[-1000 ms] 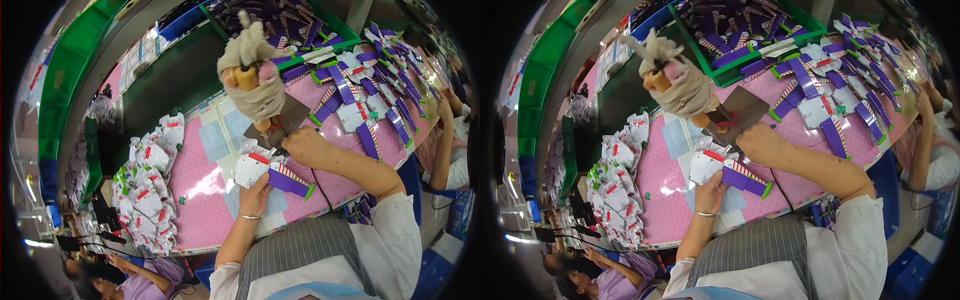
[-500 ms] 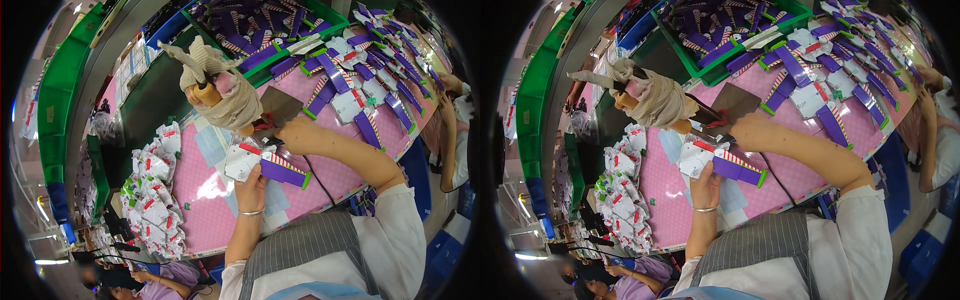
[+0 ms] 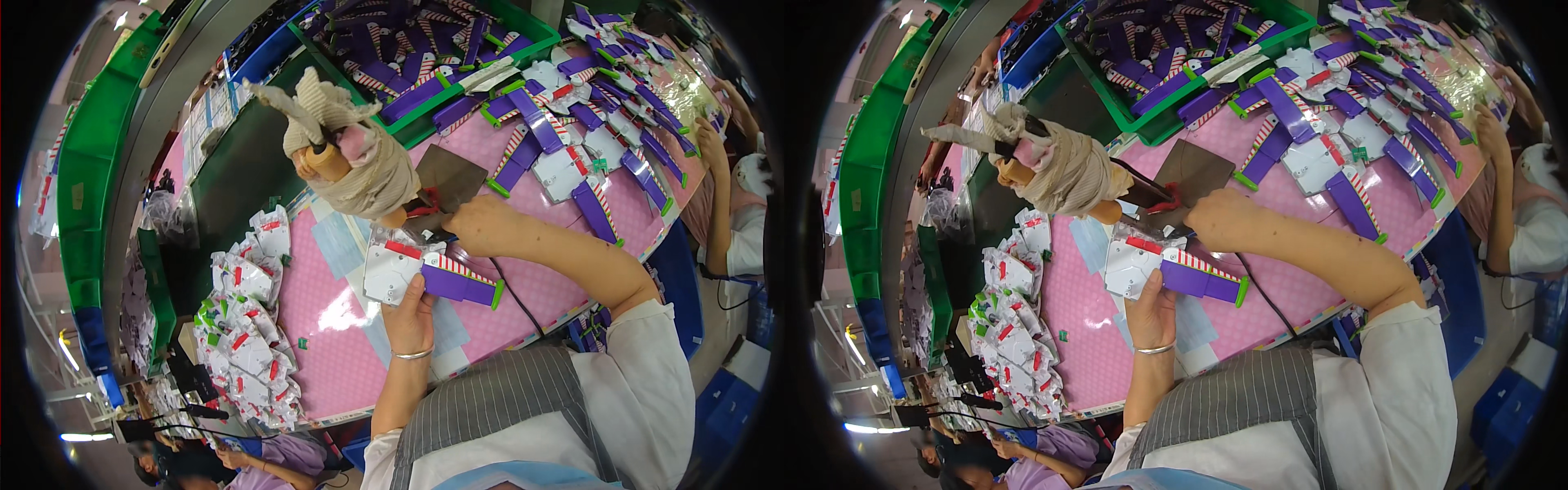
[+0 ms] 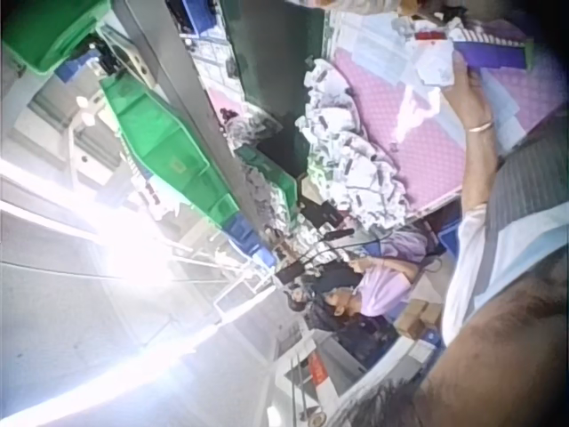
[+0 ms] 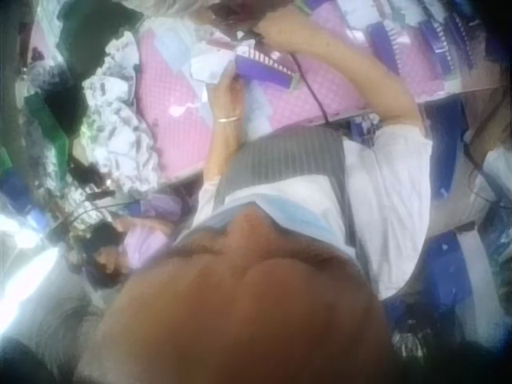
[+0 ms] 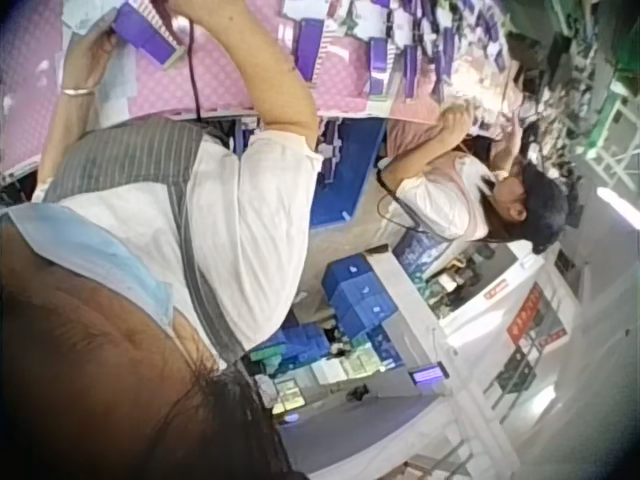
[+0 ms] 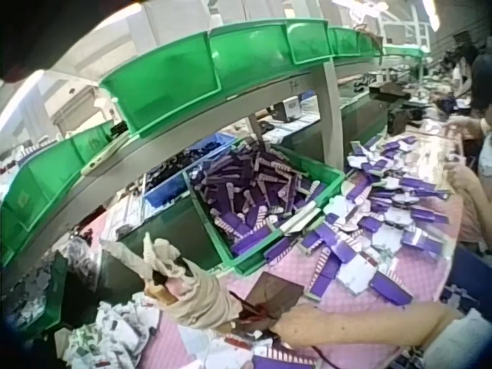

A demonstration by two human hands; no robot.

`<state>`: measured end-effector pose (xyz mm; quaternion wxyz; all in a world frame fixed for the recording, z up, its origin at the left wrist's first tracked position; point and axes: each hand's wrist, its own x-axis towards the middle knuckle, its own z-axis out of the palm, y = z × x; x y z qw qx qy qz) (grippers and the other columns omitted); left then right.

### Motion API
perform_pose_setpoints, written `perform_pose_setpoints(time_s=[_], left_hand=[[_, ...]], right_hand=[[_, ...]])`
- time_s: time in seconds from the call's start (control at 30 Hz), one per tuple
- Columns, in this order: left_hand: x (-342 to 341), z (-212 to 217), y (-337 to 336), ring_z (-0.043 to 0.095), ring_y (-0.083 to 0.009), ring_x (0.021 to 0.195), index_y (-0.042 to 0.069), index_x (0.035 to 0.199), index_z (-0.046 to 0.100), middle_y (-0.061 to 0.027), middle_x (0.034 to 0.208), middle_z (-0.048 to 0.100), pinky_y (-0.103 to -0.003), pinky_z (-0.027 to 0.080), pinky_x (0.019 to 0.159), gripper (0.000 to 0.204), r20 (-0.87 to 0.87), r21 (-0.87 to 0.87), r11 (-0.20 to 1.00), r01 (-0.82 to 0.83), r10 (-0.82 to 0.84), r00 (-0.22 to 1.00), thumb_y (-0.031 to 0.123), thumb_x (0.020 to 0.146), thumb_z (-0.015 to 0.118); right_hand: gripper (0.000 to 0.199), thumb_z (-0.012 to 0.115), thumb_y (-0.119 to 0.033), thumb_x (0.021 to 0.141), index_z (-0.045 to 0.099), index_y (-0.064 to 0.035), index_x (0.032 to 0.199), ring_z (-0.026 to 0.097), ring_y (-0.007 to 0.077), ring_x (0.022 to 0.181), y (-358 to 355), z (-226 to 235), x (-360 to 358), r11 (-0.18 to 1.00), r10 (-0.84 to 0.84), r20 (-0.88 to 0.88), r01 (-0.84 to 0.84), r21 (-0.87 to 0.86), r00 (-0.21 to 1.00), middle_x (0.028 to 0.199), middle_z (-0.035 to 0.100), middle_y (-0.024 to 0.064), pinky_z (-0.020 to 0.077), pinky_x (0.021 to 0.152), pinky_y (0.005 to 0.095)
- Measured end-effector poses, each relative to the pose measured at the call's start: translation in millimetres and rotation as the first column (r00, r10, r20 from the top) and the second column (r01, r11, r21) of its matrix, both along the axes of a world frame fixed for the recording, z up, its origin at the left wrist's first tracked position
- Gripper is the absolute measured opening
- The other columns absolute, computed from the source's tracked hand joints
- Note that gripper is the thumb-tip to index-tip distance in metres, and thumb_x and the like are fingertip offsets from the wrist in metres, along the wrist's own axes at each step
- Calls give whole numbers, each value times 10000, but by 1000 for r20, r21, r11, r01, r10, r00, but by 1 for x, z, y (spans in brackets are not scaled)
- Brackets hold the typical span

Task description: Assembling plastic toy components on a production line.

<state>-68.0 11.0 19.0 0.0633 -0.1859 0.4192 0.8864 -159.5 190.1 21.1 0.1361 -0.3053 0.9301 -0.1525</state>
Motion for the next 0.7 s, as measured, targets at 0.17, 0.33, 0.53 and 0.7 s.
perform_pose_setpoints(time_s=[0.17, 0.33, 0.53, 0.7], left_hand=[[0, 0, 3, 581, -221, 1027, 34, 1250, 416, -102, 1161, 554, -356, 521, 841, 429, -5, -35, 999, -31, 31, 1000, -16, 855, 576], [3, 1, 5, 568, -222, 1050, 39, 1253, 414, -101, 1167, 550, -344, 523, 827, 432, -4, -4, 1000, 0, 0, 1000, -19, 855, 572], [75, -12, -13, 535, -233, 1099, 46, 1287, 388, -104, 1209, 522, -389, 517, 864, 487, 160, -32, 968, 248, -240, 958, -37, 839, 561], [102, -10, -36, 473, -260, 1176, 38, 1409, 192, -161, 1324, 399, -375, 453, 948, 761, -14, -304, 889, 343, -364, 931, -72, 786, 615]], right_hand=[[184, 594, -124, 666, 629, -48, 830, 648, 325, 669, 1, -3, 0, 1000, 17, -30, -18, -23, 999, 696, 637, 171, 499, 580, 419], [170, 589, -134, 681, 627, -42, 819, 653, 326, 688, 2, -10, 1, 999, 13, -75, -16, -44, 997, 704, 640, 166, 505, 590, 419], [137, 564, -157, 729, 654, -78, 795, 638, 256, 688, 6, 10, 41, 938, 293, -40, -280, 202, 955, 695, 637, 90, 472, 657, 403], [174, 570, -186, 725, 680, -81, 809, 602, 246, 786, -20, 30, 88, 511, 580, 46, -407, 757, 813, 795, 628, 80, 437, 679, 433]])
